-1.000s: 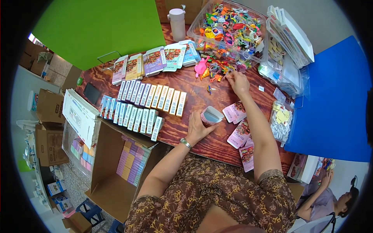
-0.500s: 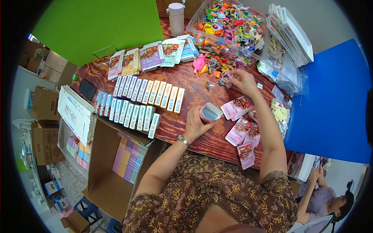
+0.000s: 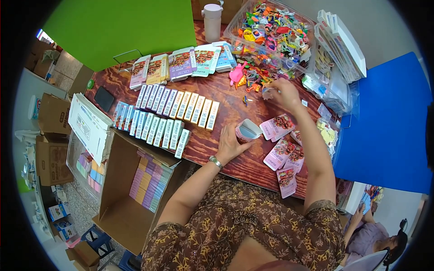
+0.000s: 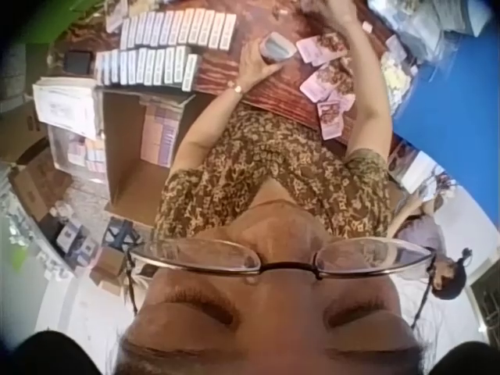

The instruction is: Packaging small toy charms into plastic jars and then into pink packets at a workstation.

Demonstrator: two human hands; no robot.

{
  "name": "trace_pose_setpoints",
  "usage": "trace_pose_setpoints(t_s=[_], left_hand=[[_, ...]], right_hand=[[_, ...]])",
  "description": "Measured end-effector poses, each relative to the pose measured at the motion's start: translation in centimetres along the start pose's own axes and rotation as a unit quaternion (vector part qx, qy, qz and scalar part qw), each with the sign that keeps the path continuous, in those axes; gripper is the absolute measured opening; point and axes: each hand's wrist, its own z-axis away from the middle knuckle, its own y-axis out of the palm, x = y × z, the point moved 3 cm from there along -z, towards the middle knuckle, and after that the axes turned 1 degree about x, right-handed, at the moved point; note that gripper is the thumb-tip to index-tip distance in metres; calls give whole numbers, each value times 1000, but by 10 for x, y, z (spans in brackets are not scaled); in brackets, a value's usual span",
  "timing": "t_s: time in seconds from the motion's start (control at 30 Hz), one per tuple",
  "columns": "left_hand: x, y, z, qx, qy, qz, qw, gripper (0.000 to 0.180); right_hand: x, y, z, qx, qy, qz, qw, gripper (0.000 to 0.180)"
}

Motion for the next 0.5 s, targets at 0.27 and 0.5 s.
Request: trace_pose_setpoints(t_s=[0.27, 0.5], left_hand=[[-6, -6, -7, 2, -25, 19, 1000, 81], [-14, -9, -15, -8, -92, 54, 994, 76]], right_hand=[[20, -66, 9, 102, 128, -325, 931, 24], [26, -48, 20, 29, 91, -283, 954, 25]])
